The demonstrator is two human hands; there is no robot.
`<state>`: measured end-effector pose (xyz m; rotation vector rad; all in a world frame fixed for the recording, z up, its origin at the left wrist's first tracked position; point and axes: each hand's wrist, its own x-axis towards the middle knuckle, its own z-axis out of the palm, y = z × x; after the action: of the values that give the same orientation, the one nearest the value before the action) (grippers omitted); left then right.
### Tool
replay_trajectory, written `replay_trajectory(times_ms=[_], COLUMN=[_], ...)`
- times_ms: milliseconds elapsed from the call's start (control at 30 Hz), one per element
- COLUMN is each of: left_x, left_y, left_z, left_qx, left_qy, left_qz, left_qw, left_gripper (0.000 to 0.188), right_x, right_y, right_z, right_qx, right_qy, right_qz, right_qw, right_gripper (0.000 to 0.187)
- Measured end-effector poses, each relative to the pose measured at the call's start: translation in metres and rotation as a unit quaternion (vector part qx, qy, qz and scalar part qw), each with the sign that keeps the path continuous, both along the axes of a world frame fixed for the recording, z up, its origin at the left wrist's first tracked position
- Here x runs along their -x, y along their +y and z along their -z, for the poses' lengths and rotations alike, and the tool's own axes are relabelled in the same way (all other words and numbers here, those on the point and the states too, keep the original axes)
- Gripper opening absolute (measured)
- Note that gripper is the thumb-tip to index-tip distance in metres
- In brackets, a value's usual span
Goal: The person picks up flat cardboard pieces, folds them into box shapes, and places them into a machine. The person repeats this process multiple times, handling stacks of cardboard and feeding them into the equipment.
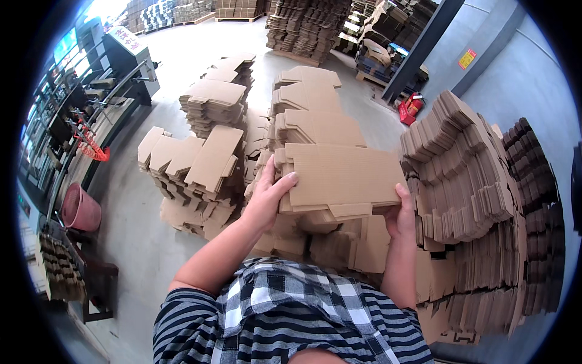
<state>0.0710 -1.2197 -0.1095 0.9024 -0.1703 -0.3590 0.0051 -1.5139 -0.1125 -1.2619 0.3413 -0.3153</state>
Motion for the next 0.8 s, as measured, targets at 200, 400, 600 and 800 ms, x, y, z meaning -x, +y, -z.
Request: replay_trajectory(times_ms=[200, 400, 600, 800], left_x=[-0.003, -0.006, -0.004, -0.002], left_y=[0.011, 0.019, 0.021, 0.016], left_z=[-0.004, -0.016, -0.015, -0.002], left_qx=[0.005, -0.002, -0.012, 0.025], left_qy=[-0.009, -0.003, -0.027, -0.046], left_qz=[-0.012, -0.003, 0.014, 0.029], left_qw=[1.0, 1.0, 0.999, 0.998], left_gripper=[0.065, 0.07, 0.071, 0.075], right_x=[0.001, 0.008, 0.008, 0.015], right_y=[0.013, 0.032, 0.027, 0.031], right_z=[-0.028, -0.036, -0.037, -0.068], right_qx=[-0.082, -0.107, -0.045, 0.046], right_qy=[-0.008, -0.023, -0.077, -0.134], right_qz=[-0.012, 0.023, 0.055, 0.059], right_qw=[0.997, 0.994, 0.995, 0.988], right_gripper=[0.06, 0.059, 0.061, 0.06])
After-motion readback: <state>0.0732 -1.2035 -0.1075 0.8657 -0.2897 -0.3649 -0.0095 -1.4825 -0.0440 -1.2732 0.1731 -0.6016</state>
